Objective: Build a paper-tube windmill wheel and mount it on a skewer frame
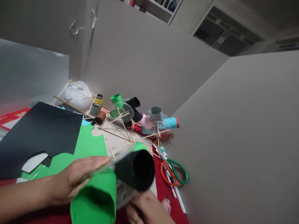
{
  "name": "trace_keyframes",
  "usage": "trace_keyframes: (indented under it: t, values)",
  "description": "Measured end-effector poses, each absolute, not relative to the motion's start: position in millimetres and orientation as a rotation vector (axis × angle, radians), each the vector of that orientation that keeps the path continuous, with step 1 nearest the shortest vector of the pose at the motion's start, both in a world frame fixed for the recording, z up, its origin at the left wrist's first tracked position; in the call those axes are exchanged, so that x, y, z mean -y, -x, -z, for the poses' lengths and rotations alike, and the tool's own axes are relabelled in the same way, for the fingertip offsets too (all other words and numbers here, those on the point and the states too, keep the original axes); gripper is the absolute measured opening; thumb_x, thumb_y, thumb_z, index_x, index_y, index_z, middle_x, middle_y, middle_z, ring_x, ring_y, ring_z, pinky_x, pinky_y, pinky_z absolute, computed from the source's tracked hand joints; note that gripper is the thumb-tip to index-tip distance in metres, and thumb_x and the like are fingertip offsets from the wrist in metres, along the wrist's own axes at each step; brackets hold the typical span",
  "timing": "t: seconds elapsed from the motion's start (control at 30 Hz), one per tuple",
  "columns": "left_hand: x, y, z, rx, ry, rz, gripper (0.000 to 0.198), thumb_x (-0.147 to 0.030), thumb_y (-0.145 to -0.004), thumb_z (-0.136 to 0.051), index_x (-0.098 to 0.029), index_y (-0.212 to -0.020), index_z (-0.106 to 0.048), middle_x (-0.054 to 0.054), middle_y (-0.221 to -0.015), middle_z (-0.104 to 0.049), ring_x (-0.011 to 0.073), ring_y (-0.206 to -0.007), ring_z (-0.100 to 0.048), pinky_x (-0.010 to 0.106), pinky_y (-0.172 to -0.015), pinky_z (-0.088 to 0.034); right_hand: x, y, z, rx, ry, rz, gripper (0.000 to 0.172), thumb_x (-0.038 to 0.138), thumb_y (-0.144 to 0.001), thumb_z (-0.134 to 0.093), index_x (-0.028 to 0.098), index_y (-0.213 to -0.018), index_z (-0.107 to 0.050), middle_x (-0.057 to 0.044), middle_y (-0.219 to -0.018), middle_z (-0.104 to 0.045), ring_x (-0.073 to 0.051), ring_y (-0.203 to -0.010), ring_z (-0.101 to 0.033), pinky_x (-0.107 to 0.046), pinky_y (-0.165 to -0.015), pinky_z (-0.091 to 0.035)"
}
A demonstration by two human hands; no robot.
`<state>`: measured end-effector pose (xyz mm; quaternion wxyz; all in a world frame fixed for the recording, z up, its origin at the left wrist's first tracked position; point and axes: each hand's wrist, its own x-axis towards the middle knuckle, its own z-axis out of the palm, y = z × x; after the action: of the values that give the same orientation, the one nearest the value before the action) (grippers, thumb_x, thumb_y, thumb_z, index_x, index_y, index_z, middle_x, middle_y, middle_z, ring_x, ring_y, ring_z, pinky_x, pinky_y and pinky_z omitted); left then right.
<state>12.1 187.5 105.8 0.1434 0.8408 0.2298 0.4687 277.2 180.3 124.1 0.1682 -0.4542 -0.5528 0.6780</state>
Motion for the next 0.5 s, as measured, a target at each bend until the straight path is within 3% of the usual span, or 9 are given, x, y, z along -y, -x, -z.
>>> trace_keyframes:
  t: [0.07, 0.13, 0.2, 0.27, 0.4, 0.5]
  values:
    - [-195, -10, -104, -0.732, -2.240, -1.354, 0.039, -0.012, -0.090, -0.047, -0.019, -0.127, -0.055, 0.010, -0.116, -0.070, 0.0199, -0.103, -0.066, 0.027, -0.091, -0.052, -181, -274, -127, 1.400, 1.166, -2.034, 0.045, 0.056, -0.085, -0.065, 0.013, -0.098, -0.060, 0.004, -0.057, -0.056, -0.005, -0.035, -0.043, -0.015, -0.033, -0.032]
    - [-201, -9, -101, -0.841, -2.071, -1.365, 0.019, -0.020, -0.093, -0.047, -0.018, -0.099, -0.065, 0.005, -0.093, -0.072, 0.0163, -0.081, -0.066, 0.022, -0.075, -0.053, -180, -273, -132, 1.283, 1.070, -2.109, 0.047, 0.050, -0.082, -0.071, 0.014, -0.108, -0.056, 0.005, -0.051, -0.055, -0.004, -0.031, -0.040, -0.014, -0.031, -0.025]
    - [-204, -8, -100, -0.928, -1.995, -1.388, 0.027, -0.028, -0.095, -0.046, -0.017, -0.079, -0.064, 0.003, -0.077, -0.068, 0.0138, -0.067, -0.059, 0.020, -0.064, -0.050, -176, -275, -135, 1.280, 1.078, -2.140, 0.053, 0.045, -0.080, -0.073, 0.013, -0.118, -0.052, 0.003, -0.052, -0.059, -0.006, -0.033, -0.046, -0.014, -0.033, -0.027]
    - [-206, -8, -100, -0.978, -1.986, -1.388, 0.033, -0.034, -0.095, -0.045, -0.016, -0.074, -0.062, 0.003, -0.074, -0.065, 0.0126, -0.061, -0.053, 0.020, -0.060, -0.047, -171, -278, -137, 1.350, 1.192, -2.094, 0.056, 0.047, -0.082, -0.070, 0.013, -0.120, -0.050, 0.004, -0.051, -0.057, -0.007, -0.034, -0.045, -0.015, -0.035, -0.026]
    - [-205, -9, -107, -1.015, -2.018, -1.388, 0.033, -0.029, -0.095, -0.043, -0.016, -0.069, -0.060, 0.000, -0.067, -0.060, 0.0111, -0.058, -0.048, 0.019, -0.058, -0.044, -163, -283, -139, 1.726, 1.463, -1.498, 0.038, 0.054, -0.090, -0.054, 0.017, -0.098, -0.059, 0.004, -0.058, -0.050, -0.009, -0.046, -0.042, -0.020, -0.044, -0.031]
    - [-202, -12, -111, -1.014, -2.073, -1.410, 0.032, -0.021, -0.093, -0.042, -0.017, -0.064, -0.055, -0.002, -0.061, -0.055, 0.0107, -0.058, -0.047, 0.019, -0.060, -0.043, -162, -280, -144, 1.957, 1.450, -1.040, 0.041, 0.053, -0.093, -0.047, 0.019, -0.073, -0.056, 0.001, -0.064, -0.048, -0.013, -0.059, -0.043, -0.024, -0.054, -0.036]
